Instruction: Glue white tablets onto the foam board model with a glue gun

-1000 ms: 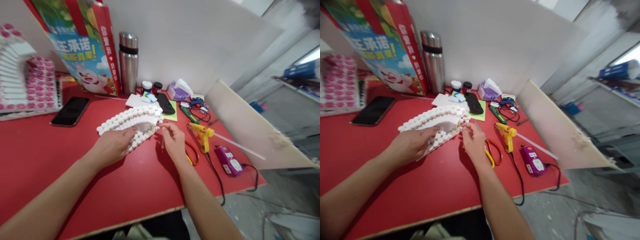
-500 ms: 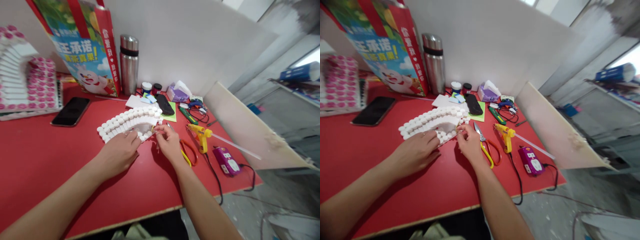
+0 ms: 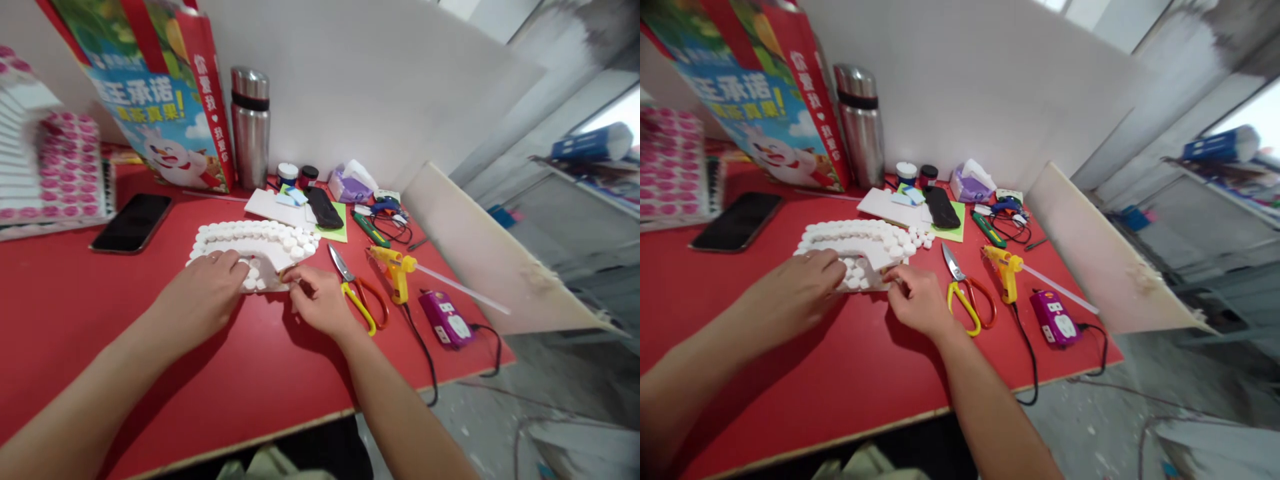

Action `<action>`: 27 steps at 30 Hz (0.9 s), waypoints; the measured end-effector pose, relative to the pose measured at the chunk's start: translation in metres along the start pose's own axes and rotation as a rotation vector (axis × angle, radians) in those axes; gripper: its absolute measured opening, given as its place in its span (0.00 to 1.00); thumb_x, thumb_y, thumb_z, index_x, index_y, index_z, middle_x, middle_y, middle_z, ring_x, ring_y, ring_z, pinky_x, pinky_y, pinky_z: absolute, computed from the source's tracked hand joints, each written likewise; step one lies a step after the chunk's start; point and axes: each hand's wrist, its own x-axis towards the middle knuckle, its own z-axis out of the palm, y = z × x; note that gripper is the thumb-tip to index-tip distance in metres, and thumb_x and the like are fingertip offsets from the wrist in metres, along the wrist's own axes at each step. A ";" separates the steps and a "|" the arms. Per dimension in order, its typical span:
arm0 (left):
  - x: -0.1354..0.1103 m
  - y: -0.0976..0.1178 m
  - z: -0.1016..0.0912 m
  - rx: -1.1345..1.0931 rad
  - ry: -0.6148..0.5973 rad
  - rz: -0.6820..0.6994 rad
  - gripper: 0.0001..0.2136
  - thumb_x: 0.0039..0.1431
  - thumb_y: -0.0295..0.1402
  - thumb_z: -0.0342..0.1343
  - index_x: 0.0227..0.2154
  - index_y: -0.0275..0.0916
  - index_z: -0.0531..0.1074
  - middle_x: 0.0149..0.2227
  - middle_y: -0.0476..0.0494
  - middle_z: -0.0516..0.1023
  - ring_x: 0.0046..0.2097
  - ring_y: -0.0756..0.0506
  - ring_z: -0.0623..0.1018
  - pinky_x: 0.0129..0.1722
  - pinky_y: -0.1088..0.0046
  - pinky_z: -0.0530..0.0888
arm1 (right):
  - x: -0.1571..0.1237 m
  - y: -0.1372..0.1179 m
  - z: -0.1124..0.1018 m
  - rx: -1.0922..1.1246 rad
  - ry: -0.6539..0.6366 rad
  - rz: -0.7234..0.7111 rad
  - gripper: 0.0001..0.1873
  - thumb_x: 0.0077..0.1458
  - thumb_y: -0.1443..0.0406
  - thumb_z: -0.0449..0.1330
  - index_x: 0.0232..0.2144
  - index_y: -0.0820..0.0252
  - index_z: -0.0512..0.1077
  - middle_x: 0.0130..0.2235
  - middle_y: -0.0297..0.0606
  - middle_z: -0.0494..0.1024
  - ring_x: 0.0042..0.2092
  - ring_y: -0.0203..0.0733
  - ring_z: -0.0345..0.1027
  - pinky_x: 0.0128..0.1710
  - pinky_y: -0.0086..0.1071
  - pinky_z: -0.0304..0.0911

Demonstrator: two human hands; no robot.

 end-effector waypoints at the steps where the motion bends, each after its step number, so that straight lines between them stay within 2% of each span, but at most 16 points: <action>1: -0.003 -0.002 -0.002 -0.064 -0.016 0.002 0.07 0.61 0.26 0.49 0.35 0.37 0.72 0.38 0.34 0.76 0.39 0.37 0.75 0.37 0.62 0.68 | -0.002 -0.002 -0.003 -0.011 0.002 -0.031 0.11 0.54 0.73 0.55 0.34 0.58 0.77 0.34 0.36 0.83 0.29 0.36 0.73 0.31 0.29 0.65; 2: -0.005 -0.002 -0.006 -0.130 -0.039 0.004 0.06 0.63 0.30 0.51 0.34 0.38 0.72 0.37 0.36 0.76 0.38 0.38 0.75 0.36 0.63 0.67 | -0.003 -0.003 -0.007 -0.015 0.019 -0.040 0.12 0.53 0.73 0.54 0.32 0.57 0.76 0.35 0.36 0.84 0.31 0.37 0.74 0.33 0.29 0.65; 4: -0.010 0.001 -0.014 -0.234 -0.113 0.011 0.12 0.66 0.38 0.51 0.29 0.39 0.71 0.32 0.40 0.76 0.35 0.40 0.75 0.34 0.65 0.65 | -0.004 -0.006 -0.022 -0.014 0.105 0.009 0.12 0.52 0.74 0.53 0.27 0.57 0.75 0.33 0.35 0.84 0.32 0.39 0.76 0.34 0.30 0.66; 6: -0.010 0.014 -0.024 -0.280 -0.198 0.049 0.16 0.68 0.40 0.49 0.26 0.40 0.70 0.28 0.43 0.75 0.30 0.43 0.73 0.30 0.67 0.61 | 0.002 -0.006 -0.041 -0.058 0.230 0.102 0.12 0.53 0.73 0.53 0.25 0.57 0.74 0.31 0.34 0.83 0.32 0.39 0.75 0.34 0.31 0.66; 8: -0.005 0.037 -0.030 -0.297 -0.239 0.178 0.15 0.68 0.38 0.50 0.26 0.39 0.71 0.29 0.42 0.77 0.30 0.44 0.74 0.29 0.67 0.59 | 0.015 -0.002 -0.057 -0.233 0.286 0.171 0.11 0.54 0.72 0.54 0.28 0.57 0.76 0.31 0.35 0.82 0.33 0.41 0.75 0.35 0.32 0.65; 11: 0.010 0.079 -0.027 -0.294 -0.262 0.371 0.10 0.67 0.32 0.52 0.30 0.37 0.74 0.29 0.41 0.78 0.27 0.43 0.74 0.25 0.66 0.53 | 0.045 0.013 -0.066 -0.569 0.114 0.190 0.11 0.56 0.71 0.59 0.39 0.59 0.80 0.41 0.40 0.83 0.39 0.46 0.76 0.39 0.35 0.64; 13: 0.021 0.101 -0.017 -0.292 -0.201 0.461 0.08 0.65 0.30 0.53 0.33 0.37 0.75 0.29 0.41 0.78 0.25 0.44 0.73 0.23 0.65 0.50 | 0.061 0.024 -0.062 -0.718 -0.004 0.170 0.14 0.59 0.68 0.59 0.47 0.59 0.79 0.48 0.45 0.80 0.42 0.47 0.75 0.40 0.35 0.63; 15: 0.030 0.114 -0.005 -0.337 -0.145 0.540 0.08 0.66 0.31 0.53 0.32 0.37 0.75 0.28 0.43 0.79 0.24 0.45 0.72 0.22 0.65 0.49 | 0.069 0.033 -0.053 -0.816 -0.056 0.167 0.15 0.63 0.66 0.57 0.48 0.59 0.78 0.50 0.47 0.78 0.43 0.47 0.75 0.38 0.35 0.62; 19: 0.034 0.115 0.016 -0.407 -0.002 0.550 0.13 0.70 0.35 0.49 0.32 0.36 0.74 0.29 0.43 0.79 0.26 0.46 0.74 0.23 0.65 0.51 | 0.067 0.040 -0.041 -0.924 -0.091 0.168 0.14 0.66 0.66 0.54 0.46 0.60 0.77 0.48 0.47 0.77 0.41 0.47 0.74 0.34 0.35 0.59; 23: 0.028 0.107 0.027 -0.519 0.019 0.505 0.15 0.71 0.36 0.48 0.30 0.36 0.73 0.29 0.43 0.79 0.28 0.47 0.76 0.25 0.67 0.57 | 0.061 0.039 -0.042 -0.901 -0.100 0.150 0.11 0.63 0.67 0.56 0.44 0.62 0.76 0.46 0.47 0.78 0.41 0.47 0.72 0.35 0.35 0.59; 25: 0.026 0.105 0.030 -0.640 0.006 0.425 0.15 0.71 0.35 0.49 0.29 0.36 0.74 0.30 0.42 0.80 0.30 0.46 0.77 0.28 0.68 0.61 | 0.057 0.039 -0.046 -0.836 -0.083 0.139 0.09 0.61 0.68 0.57 0.42 0.62 0.75 0.43 0.47 0.78 0.39 0.46 0.72 0.36 0.35 0.60; 27: 0.028 0.105 0.030 -0.844 -0.004 0.269 0.14 0.69 0.35 0.52 0.29 0.36 0.75 0.31 0.42 0.81 0.33 0.46 0.78 0.33 0.70 0.66 | 0.051 0.037 -0.051 -0.722 -0.034 0.131 0.08 0.59 0.68 0.59 0.40 0.62 0.75 0.41 0.45 0.79 0.38 0.45 0.71 0.38 0.36 0.61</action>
